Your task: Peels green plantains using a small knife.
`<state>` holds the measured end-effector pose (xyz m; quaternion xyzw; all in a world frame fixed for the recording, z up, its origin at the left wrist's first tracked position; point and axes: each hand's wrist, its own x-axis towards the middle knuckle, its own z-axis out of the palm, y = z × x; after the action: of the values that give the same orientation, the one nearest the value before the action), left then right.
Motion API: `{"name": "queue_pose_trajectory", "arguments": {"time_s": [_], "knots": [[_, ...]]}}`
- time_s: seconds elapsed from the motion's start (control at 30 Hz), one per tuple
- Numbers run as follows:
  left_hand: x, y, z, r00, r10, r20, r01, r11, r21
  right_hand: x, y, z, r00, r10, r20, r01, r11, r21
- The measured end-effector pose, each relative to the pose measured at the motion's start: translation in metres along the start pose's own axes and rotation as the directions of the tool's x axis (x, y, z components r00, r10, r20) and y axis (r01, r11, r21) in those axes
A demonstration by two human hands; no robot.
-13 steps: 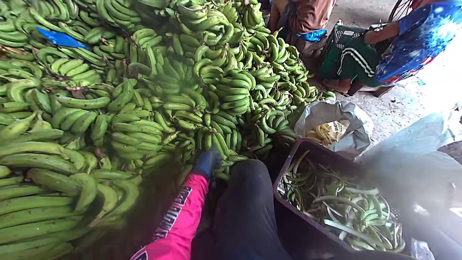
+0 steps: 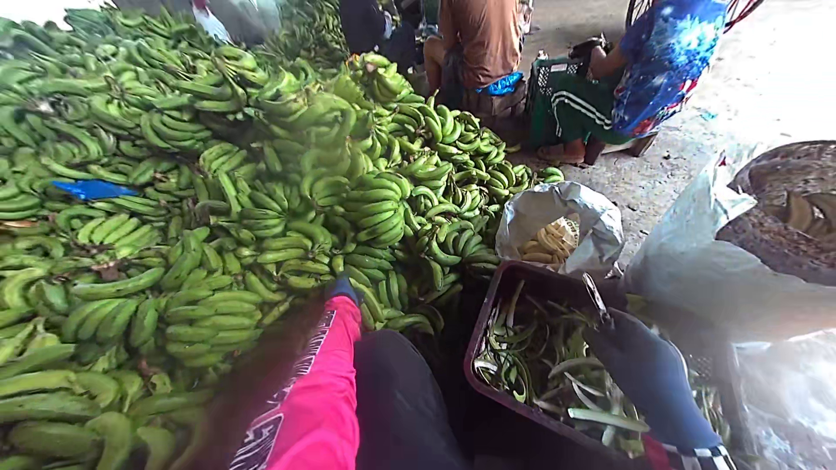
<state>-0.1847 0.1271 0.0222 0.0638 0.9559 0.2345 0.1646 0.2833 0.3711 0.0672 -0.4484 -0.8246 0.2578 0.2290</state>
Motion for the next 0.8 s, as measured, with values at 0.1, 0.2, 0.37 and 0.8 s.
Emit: {"name": "queue_pose_trajectory", "arguments": {"time_s": [0.1,0.2,0.37,0.8], "knots": [[0.031,-0.014,0.011,0.997,0.025,-0.074,-0.011,0.983,0.181,-0.003,0.007,-0.007,1.0,-0.007,0.011,0.007,1.0,-0.018],[0.022,0.006,-0.001,0.994,-0.092,-0.053,0.072,0.95,-0.302,-0.004,0.002,-0.007,1.0,0.005,0.012,-0.005,1.0,0.008],[-0.024,0.074,-0.04,0.977,0.214,0.017,-0.185,0.881,-0.434,-0.001,-0.001,0.002,0.998,0.009,0.055,-0.007,1.0,-0.027],[-0.111,0.176,0.101,0.672,0.626,0.395,-0.604,0.772,-0.196,-0.024,0.0,0.066,0.938,0.322,0.128,-0.329,0.707,0.626]]}}
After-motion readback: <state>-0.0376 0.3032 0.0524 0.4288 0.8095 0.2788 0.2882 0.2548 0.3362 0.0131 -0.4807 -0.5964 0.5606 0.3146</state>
